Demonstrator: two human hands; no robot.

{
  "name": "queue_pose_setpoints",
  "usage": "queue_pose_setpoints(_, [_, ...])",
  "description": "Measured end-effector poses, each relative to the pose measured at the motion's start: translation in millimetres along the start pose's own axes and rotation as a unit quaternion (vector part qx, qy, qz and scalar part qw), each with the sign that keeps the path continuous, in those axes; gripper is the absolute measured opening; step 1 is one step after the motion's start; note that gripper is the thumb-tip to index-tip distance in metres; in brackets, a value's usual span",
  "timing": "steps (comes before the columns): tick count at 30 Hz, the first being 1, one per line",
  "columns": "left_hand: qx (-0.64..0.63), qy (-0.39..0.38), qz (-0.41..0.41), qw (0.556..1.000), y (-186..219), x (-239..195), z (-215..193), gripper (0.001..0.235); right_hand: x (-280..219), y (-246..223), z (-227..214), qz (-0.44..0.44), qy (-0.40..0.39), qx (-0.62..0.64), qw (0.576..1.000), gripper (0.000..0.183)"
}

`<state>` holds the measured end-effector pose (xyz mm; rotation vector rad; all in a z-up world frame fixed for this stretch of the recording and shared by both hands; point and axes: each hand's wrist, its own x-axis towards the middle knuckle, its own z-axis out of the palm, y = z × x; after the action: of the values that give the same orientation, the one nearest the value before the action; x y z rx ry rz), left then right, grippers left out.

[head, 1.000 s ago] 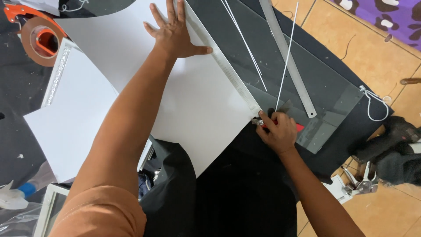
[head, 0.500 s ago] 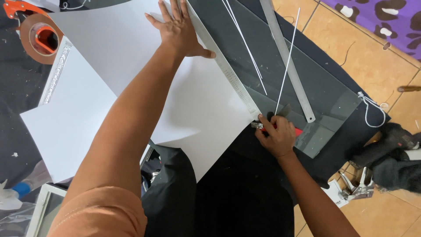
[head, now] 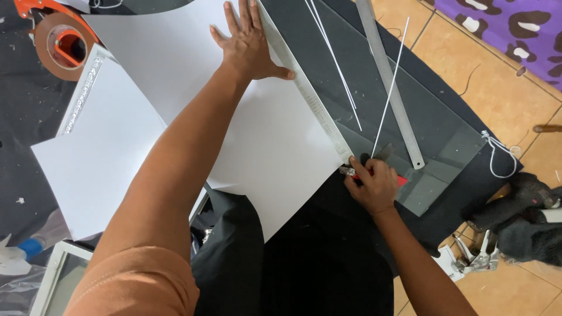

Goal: The person cuts a white sheet to size using a utility knife and ruler, then wipes a picture frame with a brush. They place the cut sheet into the frame and smooth a plastic film over it.

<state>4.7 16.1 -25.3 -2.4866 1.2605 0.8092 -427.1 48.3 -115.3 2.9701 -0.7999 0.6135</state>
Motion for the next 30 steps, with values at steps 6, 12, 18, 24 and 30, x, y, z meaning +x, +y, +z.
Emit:
queue_pose_setpoints(6, [0.011,-0.008,0.000,1.000,0.3,-1.6,-3.4,0.162,-3.1,0.8,3.1,0.005,0.002,-0.006,1.000,0.048])
queue_pose_setpoints(12, [-0.007,-0.009,0.004,1.000,-0.7,-3.9,-4.7,0.162,-5.8,2.4,4.7,0.008,-0.007,-0.001,1.000,0.049])
queue_pose_setpoints(18, [0.005,0.004,0.013,1.000,-1.2,-1.1,-1.2,0.163,-2.5,-1.4,3.0,0.045,-0.026,-0.015,0.999,0.042])
queue_pose_setpoints(24, [-0.019,0.016,0.026,0.999,-4.3,-1.3,2.0,0.162,-4.0,0.4,2.7,0.035,-0.029,-0.015,0.999,0.043])
queue_pose_setpoints(30, [-0.010,0.008,0.024,1.000,-3.7,-2.8,0.5,0.163,1.6,-3.2,-2.4,0.041,-0.030,-0.003,0.999,0.041])
